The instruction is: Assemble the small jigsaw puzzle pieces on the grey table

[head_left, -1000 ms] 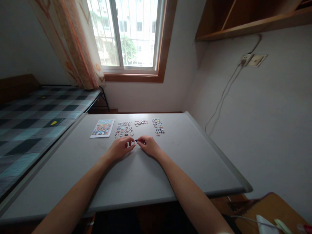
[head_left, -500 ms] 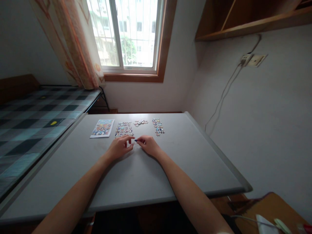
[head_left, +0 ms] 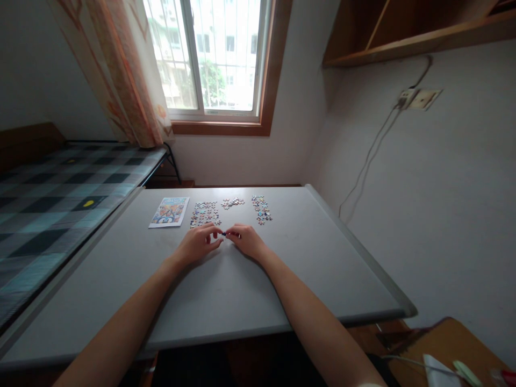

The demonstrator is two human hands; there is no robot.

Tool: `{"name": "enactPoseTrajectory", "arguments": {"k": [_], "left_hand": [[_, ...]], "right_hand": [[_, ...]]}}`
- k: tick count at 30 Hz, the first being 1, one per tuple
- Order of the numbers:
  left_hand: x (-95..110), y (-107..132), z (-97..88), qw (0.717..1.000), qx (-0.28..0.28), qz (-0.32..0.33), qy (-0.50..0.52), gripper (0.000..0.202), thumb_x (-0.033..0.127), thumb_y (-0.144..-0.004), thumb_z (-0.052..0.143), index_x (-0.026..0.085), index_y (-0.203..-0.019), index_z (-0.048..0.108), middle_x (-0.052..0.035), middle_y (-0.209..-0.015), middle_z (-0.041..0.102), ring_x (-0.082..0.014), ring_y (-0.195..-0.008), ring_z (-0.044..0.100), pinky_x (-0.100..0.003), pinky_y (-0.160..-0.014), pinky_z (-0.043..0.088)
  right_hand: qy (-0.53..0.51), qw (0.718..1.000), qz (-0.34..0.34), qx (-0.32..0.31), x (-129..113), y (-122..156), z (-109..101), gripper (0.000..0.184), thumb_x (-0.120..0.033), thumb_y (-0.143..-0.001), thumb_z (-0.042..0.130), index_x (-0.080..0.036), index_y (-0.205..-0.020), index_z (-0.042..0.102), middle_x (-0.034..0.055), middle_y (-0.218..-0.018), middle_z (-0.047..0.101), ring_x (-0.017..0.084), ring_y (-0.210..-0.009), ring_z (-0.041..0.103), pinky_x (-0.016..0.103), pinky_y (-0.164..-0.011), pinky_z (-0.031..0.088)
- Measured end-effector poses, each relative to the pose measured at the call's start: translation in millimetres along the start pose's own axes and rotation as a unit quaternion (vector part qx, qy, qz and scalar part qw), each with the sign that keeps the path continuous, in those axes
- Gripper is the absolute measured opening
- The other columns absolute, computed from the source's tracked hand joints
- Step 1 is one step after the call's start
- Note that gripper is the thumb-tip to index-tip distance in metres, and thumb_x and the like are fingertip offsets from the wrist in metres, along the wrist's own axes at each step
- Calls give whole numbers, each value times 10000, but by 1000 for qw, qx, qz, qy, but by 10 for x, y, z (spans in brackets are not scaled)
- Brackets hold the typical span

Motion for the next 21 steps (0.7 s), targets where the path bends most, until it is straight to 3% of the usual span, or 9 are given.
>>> {"name": "enactPoseTrajectory", "arguments": {"k": [11, 15, 21], "left_hand": [[-7, -9, 3, 1000, -21, 8, 7, 284, 417, -869, 520, 202, -975, 672, -21, -813, 633, -102, -582, 547, -223, -595, 439], [-27, -5, -28, 1000, -1, 5, 4, 275, 411, -846, 549, 192, -948, 681, -23, -789, 639, -97, -565, 539, -218, -576, 438], [-42, 5, -102, 999, 42, -7, -29, 229, 378, -826, 574, 196, -912, 682, -13, -762, 645, -94, -558, 522, -216, -556, 421]], "right_hand": [[7, 1000, -2, -1, 39, -4, -6, 151, -206, -836, 608, -198, -928, 727, 20, -774, 639, 102, -667, 544, 225, -697, 424], [-6, 1000, 0, 7, 37, 0, -22, 177, -194, -840, 596, -188, -974, 711, 30, -813, 657, 104, -677, 556, 229, -708, 439], [-20, 1000, -2, -13, 6, 11, 10, 133, -234, -812, 638, -180, -904, 718, 16, -764, 632, 88, -619, 537, 213, -655, 440]]}}
Point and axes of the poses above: each hand's wrist, its own y-axis away from the middle knuckle, its own z-axis out of the palm, x = y × z, the point moved 6 cm from there along -y, towards the middle knuckle
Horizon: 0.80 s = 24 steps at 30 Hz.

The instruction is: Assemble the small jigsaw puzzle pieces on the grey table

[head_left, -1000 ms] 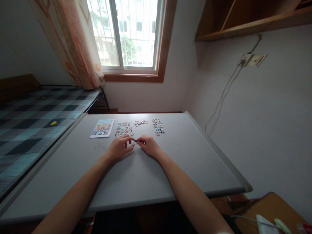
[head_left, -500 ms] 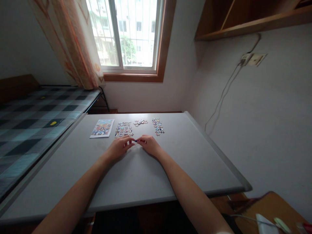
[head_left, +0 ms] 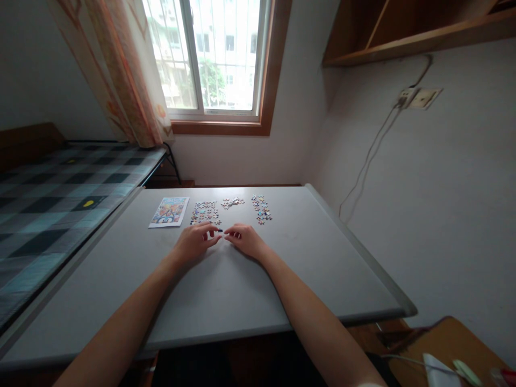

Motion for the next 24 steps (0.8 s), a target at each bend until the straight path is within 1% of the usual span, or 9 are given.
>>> {"name": "enactPoseTrajectory", "arguments": {"k": [2, 6, 10, 13, 19, 24], "left_hand": [[9, 1, -7, 1000, 5, 0, -12, 233, 388, -825, 576, 197, -903, 684, -10, -756, 646, -95, -558, 524, -215, -553, 413], [31, -1, 10, 1000, -2, 4, -27, 260, 421, -839, 562, 201, -903, 686, -6, -744, 644, -101, -567, 537, -221, -568, 411], [38, 0, 30, 1000, -12, 7, -20, 275, 428, -843, 556, 198, -921, 686, -7, -745, 645, -103, -572, 538, -227, -590, 422], [42, 6, 33, 1000, -12, 9, -6, 260, 402, -831, 560, 193, -919, 687, -11, -743, 646, -102, -563, 530, -223, -580, 423], [42, 12, 20, 1000, -3, 11, -5, 193, 269, -819, 535, 201, -914, 689, -9, -753, 647, -103, -587, 535, -223, -611, 424], [24, 6, 28, 1000, -11, 12, -10, 210, 305, -856, 510, 199, -906, 683, -15, -768, 650, -112, -608, 546, -229, -616, 421]], "right_hand": [[0, 1000, -2, -3, -15, 0, 7, 122, -225, -812, 639, -186, -896, 719, 12, -762, 625, 86, -621, 534, 211, -656, 437], [2, 1000, -7, 0, -31, -7, 7, 104, -209, -820, 627, -179, -860, 719, 11, -759, 620, 89, -635, 535, 212, -668, 431], [5, 1000, -6, 7, -13, -14, 7, 96, -199, -818, 628, -180, -834, 721, 8, -744, 613, 92, -640, 532, 213, -668, 425], [11, 1000, -5, 9, 6, -17, 11, 97, -196, -820, 626, -188, -834, 722, 5, -740, 611, 93, -643, 528, 213, -670, 421], [10, 1000, -10, 12, 9, -21, 6, 98, -192, -823, 625, -185, -851, 719, 9, -751, 611, 96, -653, 528, 215, -678, 421], [4, 1000, -15, 15, -4, -22, 2, 101, -198, -827, 622, -181, -853, 719, 10, -755, 609, 98, -659, 528, 217, -682, 420]]}}
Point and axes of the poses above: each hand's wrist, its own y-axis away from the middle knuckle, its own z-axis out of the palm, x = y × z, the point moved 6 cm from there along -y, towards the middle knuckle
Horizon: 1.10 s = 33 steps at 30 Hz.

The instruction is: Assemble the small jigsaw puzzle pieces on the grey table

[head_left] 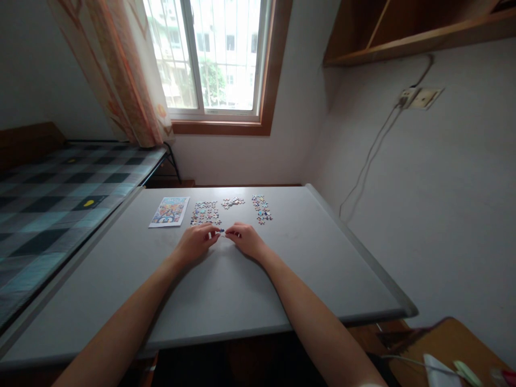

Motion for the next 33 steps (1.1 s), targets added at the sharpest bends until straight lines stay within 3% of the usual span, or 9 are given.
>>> {"name": "enactPoseTrajectory", "arguments": {"k": [12, 20, 33], "left_hand": [[-6, -4, -20, 1000, 13, -8, -22, 188, 307, -845, 533, 203, -869, 688, -8, -737, 648, -112, -590, 547, -226, -597, 404], [-8, -5, -48, 998, 40, -18, -44, 173, 326, -842, 544, 207, -839, 670, 9, -710, 640, -110, -583, 546, -228, -591, 392], [8, 2, 5, 999, 20, -11, -26, 171, 306, -835, 541, 202, -834, 676, 0, -723, 643, -106, -592, 538, -217, -600, 397]], "right_hand": [[-7, 1000, 3, -8, -20, 13, 10, 114, -210, -834, 610, -180, -866, 715, 10, -764, 614, 91, -647, 532, 213, -674, 427], [-22, 1000, 11, -10, -15, 23, 15, 138, -254, -763, 699, -159, -864, 702, -1, -727, 599, 78, -591, 509, 208, -620, 426], [10, 1000, 16, -7, -20, 27, 9, 97, -256, -779, 675, -161, -790, 686, -1, -718, 598, 81, -613, 512, 210, -627, 412]]}}
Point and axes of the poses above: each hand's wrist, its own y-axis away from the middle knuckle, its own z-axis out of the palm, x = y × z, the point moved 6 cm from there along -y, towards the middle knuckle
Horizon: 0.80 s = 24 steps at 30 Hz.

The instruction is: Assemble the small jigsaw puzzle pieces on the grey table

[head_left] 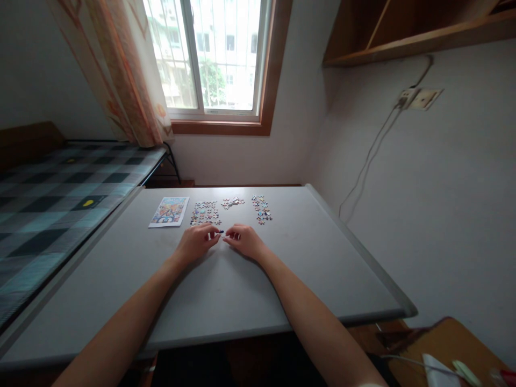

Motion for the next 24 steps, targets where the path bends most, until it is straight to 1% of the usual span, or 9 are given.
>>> {"name": "enactPoseTrajectory", "arguments": {"k": [9, 13, 20, 24], "left_hand": [[-62, -2, 35, 999, -16, -38, -26, 187, 389, -822, 563, 220, -844, 639, 25, -740, 653, -113, -595, 559, -228, -586, 380], [-74, 1, 45, 999, -21, -41, -24, 201, 405, -833, 546, 227, -861, 634, 28, -739, 654, -116, -603, 568, -231, -595, 383], [-77, -1, 39, 999, -16, -50, -11, 230, 423, -834, 542, 239, -938, 632, 35, -735, 657, -115, -601, 577, -229, -591, 394], [-72, -2, 45, 999, -16, -44, -7, 276, 424, -833, 541, 255, -1031, 633, 34, -741, 660, -114, -594, 575, -225, -590, 403]], "right_hand": [[28, 1000, 0, 6, 29, -12, -20, 67, -205, -780, 660, -160, -817, 694, 5, -724, 605, 90, -631, 518, 212, -644, 411], [42, 999, 2, 3, 34, -11, -16, 74, -207, -784, 654, -160, -819, 699, 7, -720, 606, 93, -636, 521, 213, -651, 409], [44, 999, 0, 2, 22, -7, -16, 95, -226, -802, 637, -167, -832, 704, 8, -723, 606, 93, -632, 516, 215, -650, 406], [40, 999, -4, 3, 6, -7, -19, 101, -221, -803, 632, -158, -838, 703, 8, -719, 598, 91, -630, 512, 213, -649, 406]]}}
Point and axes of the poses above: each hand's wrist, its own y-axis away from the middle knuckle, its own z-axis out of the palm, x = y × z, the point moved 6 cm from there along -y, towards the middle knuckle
